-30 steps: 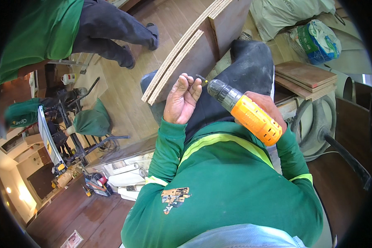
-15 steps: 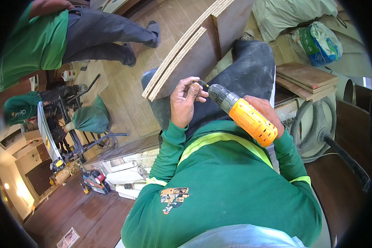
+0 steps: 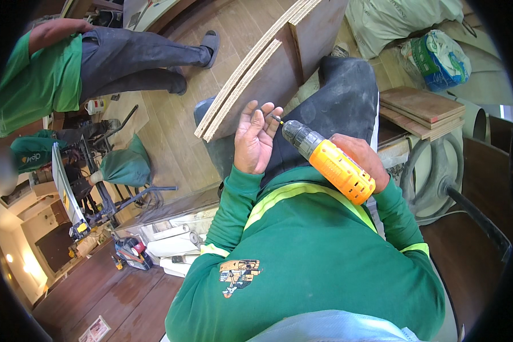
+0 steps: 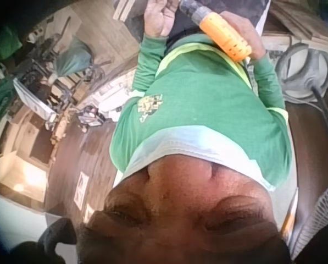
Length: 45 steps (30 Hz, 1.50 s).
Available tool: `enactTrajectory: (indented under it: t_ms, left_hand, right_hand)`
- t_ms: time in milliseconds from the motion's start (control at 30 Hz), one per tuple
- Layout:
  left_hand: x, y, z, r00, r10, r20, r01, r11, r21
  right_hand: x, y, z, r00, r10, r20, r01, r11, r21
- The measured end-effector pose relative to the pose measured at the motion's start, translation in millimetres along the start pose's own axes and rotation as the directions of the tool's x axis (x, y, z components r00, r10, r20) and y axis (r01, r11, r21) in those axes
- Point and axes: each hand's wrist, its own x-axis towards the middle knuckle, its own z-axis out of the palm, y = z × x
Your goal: The person sits on the floor and uses a cordless drill to drive screws into wooden strips, attaching them to a larger wooden panel. The person repeatedly positions the strips and secures them with screws.
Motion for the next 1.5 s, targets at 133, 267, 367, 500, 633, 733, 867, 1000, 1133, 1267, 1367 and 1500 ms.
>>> enactTrajectory:
  t_ms: [133, 267, 367, 500, 633, 733, 867, 1000, 1133, 1267, 1367, 1500]
  left_hand:
    - [4, -3, -3, 0.996, -0.082, 0.017, 0.084, 0.989, -0.119]
    - [6, -4, -2, 0.992, -0.12, 0.05, 0.126, 0.981, -0.149]
    - [4, -4, 1, 0.988, -0.141, 0.063, 0.15, 0.973, -0.174]
    - [4, -5, -4, 0.988, -0.14, 0.069, 0.151, 0.967, -0.206]
    - [3, -6, -3, 0.987, -0.144, 0.075, 0.158, 0.959, -0.237]
    - [3, -8, -1, 0.988, -0.141, 0.063, 0.152, 0.958, -0.243]
    - [7, -11, -5, 0.984, -0.176, 0.026, 0.176, 0.944, -0.28]
    - [5, -11, -4, 0.983, -0.169, 0.073, 0.184, 0.92, -0.345]
    - [6, -11, -3, 0.984, -0.164, 0.065, 0.176, 0.929, -0.324]
    - [5, -7, 6, 0.987, -0.159, 0.012, 0.157, 0.96, -0.231]
    - [7, -5, 3, 0.986, -0.166, -0.006, 0.162, 0.965, -0.208]
    - [13, -1, 0, 0.98, -0.198, 0.01, 0.197, 0.968, -0.154]
  right_hand:
    - [2, 3, 4, 1.0, -0.022, -0.003, 0.022, 1.0, -0.019]
    - [3, 4, 5, 1.0, -0.004, -0.002, 0.004, 1.0, -0.014]
    - [4, 6, 7, 1.0, -0.016, -0.004, 0.016, 0.999, -0.035]
    - [5, 7, 10, 1.0, 0.003, -0.012, -0.003, 1.0, -0.016]
    - [5, 10, 9, 1.0, -0.004, -0.015, 0.003, 1.0, -0.016]
    - [7, 9, 8, 1.0, -0.008, -0.009, 0.008, 1.0, -0.029]
    - [7, 10, 6, 1.0, -0.025, 0.0, 0.025, 0.999, -0.021]
    - [6, 9, 7, 1.0, 0.0, 0.004, 0.0, 1.0, 0.0]
    - [6, 13, 11, 1.0, 0.0, -0.014, 0.0, 1.0, -0.021]
    - [7, -2, 10, 0.996, 0.085, 0.018, -0.072, 0.931, -0.358]
    - [8, 3, 16, 0.999, -0.03, -0.016, 0.021, 0.906, -0.422]
    - [14, 16, 22, 0.993, -0.108, -0.053, 0.074, 0.897, -0.436]
